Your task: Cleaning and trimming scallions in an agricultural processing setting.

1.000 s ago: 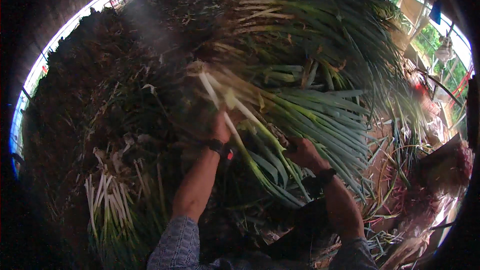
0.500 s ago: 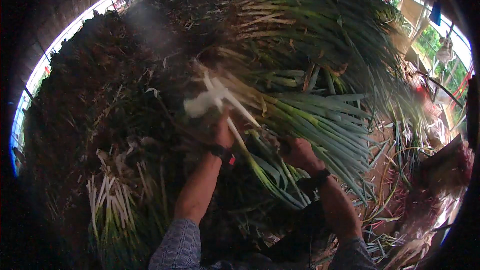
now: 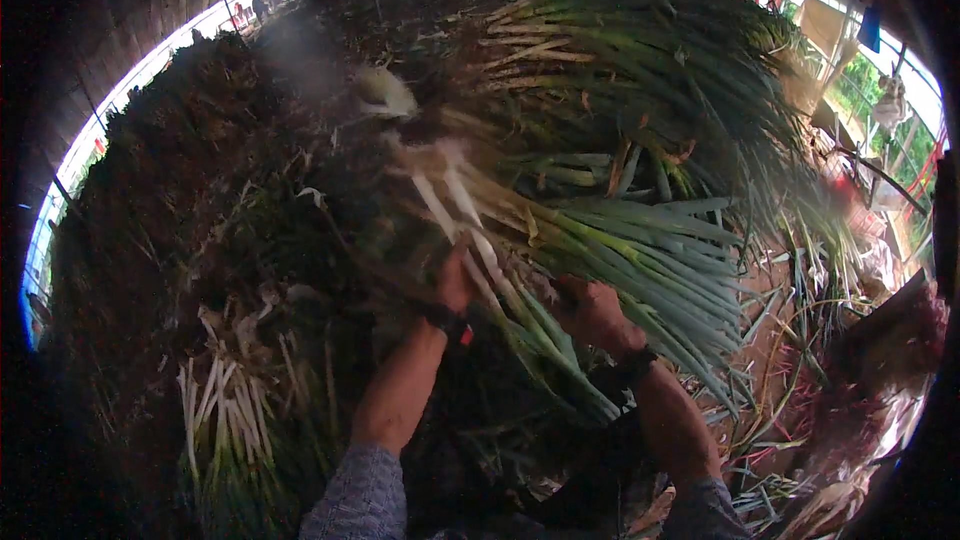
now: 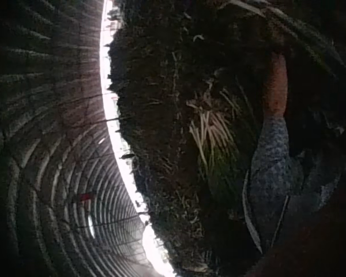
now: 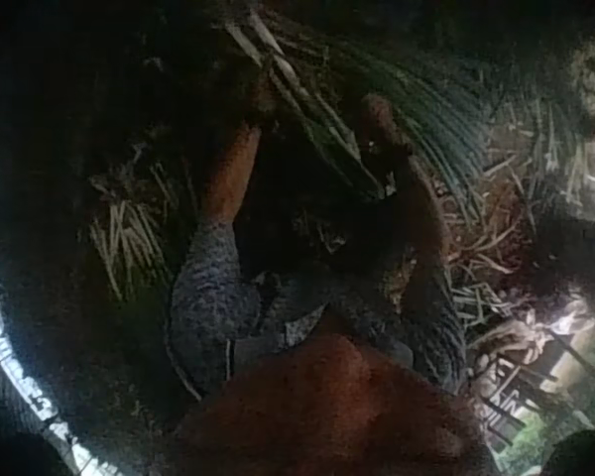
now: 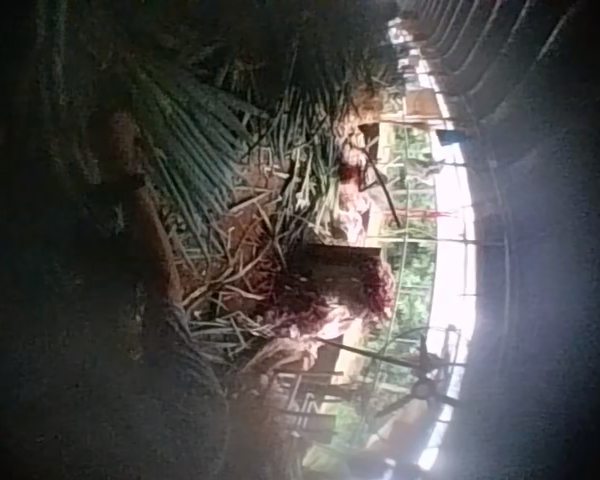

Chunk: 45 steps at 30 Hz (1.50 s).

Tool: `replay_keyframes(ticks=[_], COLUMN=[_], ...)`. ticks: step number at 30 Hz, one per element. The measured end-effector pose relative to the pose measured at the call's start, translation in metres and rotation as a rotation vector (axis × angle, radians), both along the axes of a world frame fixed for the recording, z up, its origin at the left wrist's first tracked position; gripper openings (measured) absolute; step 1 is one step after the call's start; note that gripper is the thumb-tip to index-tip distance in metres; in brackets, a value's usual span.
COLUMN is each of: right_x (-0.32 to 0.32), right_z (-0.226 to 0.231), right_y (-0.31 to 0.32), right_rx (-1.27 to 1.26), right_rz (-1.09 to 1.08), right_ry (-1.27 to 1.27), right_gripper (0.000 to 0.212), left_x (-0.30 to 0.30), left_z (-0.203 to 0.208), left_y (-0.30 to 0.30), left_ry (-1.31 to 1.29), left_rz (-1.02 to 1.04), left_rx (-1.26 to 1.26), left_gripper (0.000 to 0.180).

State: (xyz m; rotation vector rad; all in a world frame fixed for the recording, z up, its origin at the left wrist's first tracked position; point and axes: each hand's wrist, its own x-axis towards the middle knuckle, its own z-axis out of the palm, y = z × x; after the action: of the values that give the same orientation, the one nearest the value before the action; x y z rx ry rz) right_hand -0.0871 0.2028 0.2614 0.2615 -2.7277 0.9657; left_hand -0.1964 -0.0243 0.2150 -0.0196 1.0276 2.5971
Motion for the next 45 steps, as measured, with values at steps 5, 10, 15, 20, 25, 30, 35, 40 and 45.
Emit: replay_keyframes(ticks=[5,10,15,20,25,30,35,40,45], right_x=[-0.001,-0.001,0.011,0.036,0.066,0.057,0.043,0.041,0.013], right_z=[0.000,-0.009,-0.025,-0.029,-0.019,-0.058,-0.084,-0.049,-0.089], right_y=[0.002,0.008,0.035,0.061,0.073,0.091,0.117,0.060,0.082], right_rx=[-0.037,-0.007,0.090,0.155,0.117,0.226,0.105,-0.581,0.212], right_rz=[-0.042,-0.003,0.013,0.142,0.225,0.161,0.145,0.194,0.151], right_ry=[-0.020,-0.139,-0.235,-0.233,-0.433,-0.369,-0.269,-0.512,-0.186], right_gripper=[0.027,0.033,0.027,0.032,0.030,0.034,0.033,0.039,0.036], left_x=[0.011,0.013,0.015,0.003,0.009,0.020,0.012,0.101,0.185], left_z=[0.013,0.010,0.008,-0.013,-0.017,0.043,0.186,0.303,0.318], left_y=[0.000,0.008,0.016,0.011,-0.007,-0.075,-0.190,-0.357,-0.458], left_ry=[0.116,0.004,0.042,0.141,0.164,0.232,0.573,0.675,0.521], left_rz=[-0.177,0.054,0.039,0.061,0.143,0.264,0.604,0.998,1.096], left_rx=[-0.059,-0.082,-0.064,-0.201,-0.192,-0.217,-0.505,-0.947,-1.373], left_gripper=[0.044,0.046,0.048,0.049,0.045,0.038,0.037,0.036,0.034])
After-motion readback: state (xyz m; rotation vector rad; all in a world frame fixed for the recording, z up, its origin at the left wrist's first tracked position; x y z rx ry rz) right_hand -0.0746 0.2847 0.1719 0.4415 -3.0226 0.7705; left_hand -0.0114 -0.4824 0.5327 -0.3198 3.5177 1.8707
